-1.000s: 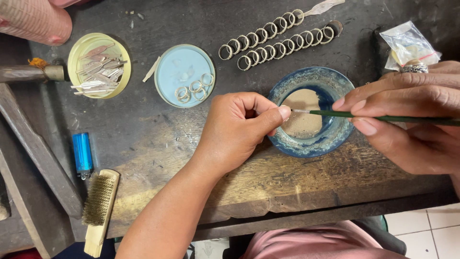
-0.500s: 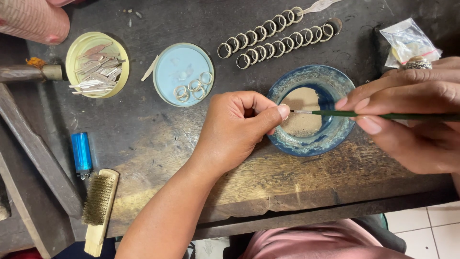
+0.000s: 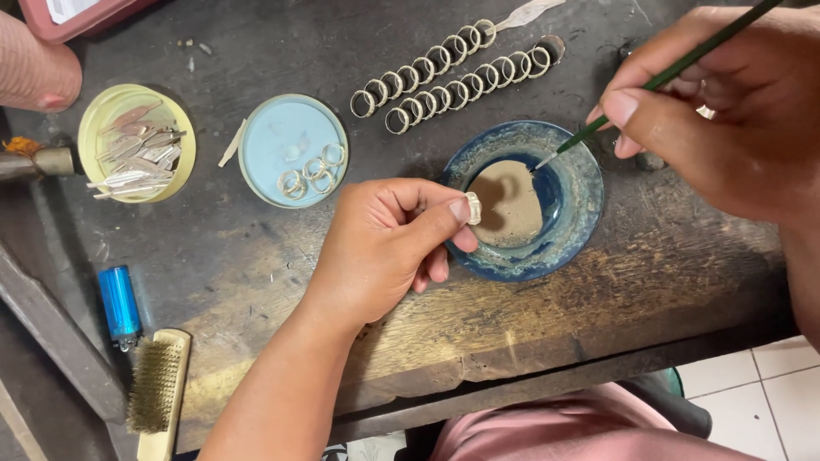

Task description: Applying flux and solder to small metal rings using a fine brush at a jewelry workbench

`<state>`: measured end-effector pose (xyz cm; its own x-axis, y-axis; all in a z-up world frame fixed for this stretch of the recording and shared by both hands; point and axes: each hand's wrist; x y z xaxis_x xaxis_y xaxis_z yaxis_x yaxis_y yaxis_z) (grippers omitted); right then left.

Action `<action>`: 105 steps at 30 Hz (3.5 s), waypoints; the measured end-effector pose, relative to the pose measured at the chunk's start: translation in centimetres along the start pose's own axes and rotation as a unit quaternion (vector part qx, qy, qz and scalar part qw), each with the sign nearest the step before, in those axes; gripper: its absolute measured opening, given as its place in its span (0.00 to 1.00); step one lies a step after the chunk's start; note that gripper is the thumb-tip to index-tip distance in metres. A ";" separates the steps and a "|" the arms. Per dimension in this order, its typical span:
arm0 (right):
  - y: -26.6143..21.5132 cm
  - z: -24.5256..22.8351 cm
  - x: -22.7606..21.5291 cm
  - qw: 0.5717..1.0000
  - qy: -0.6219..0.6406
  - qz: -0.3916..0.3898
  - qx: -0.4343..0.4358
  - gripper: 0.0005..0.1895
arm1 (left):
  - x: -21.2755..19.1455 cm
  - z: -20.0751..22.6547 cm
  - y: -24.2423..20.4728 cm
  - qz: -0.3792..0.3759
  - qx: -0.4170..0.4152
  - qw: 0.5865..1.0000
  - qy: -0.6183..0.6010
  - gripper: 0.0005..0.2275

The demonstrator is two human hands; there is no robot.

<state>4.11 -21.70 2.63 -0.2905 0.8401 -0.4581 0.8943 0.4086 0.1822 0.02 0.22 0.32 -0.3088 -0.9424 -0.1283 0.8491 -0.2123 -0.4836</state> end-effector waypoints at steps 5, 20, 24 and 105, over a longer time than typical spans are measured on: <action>0.1 -0.5 0.1 1.000 0.002 0.001 0.000 0.02 | -0.1 -0.2 0.1 -0.047 -0.025 0.996 -0.068 0.06; -2.3 -0.6 0.1 0.984 0.059 -0.043 -0.160 0.06 | -0.3 -1.0 0.2 -0.142 -0.039 0.967 -0.210 0.07; -2.3 0.1 0.1 0.973 0.024 -0.061 -0.223 0.06 | -0.3 -0.7 0.2 -0.133 -0.050 0.968 -0.207 0.07; -0.9 1.1 -1.3 0.995 0.016 -0.012 -0.101 0.05 | -0.5 0.3 -0.1 0.206 0.284 0.915 0.200 0.03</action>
<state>4.08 -23.58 2.08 -0.3253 0.8387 -0.4367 0.8009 0.4899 0.3443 0.28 0.63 0.72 0.0516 -0.8267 -0.5603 0.9794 -0.0677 0.1901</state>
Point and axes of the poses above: each hand's wrist, its own y-axis towards the middle knuckle, its own x-axis out of the palm, z = x × y, and after that the axes turned 15 degrees about y, right-handed
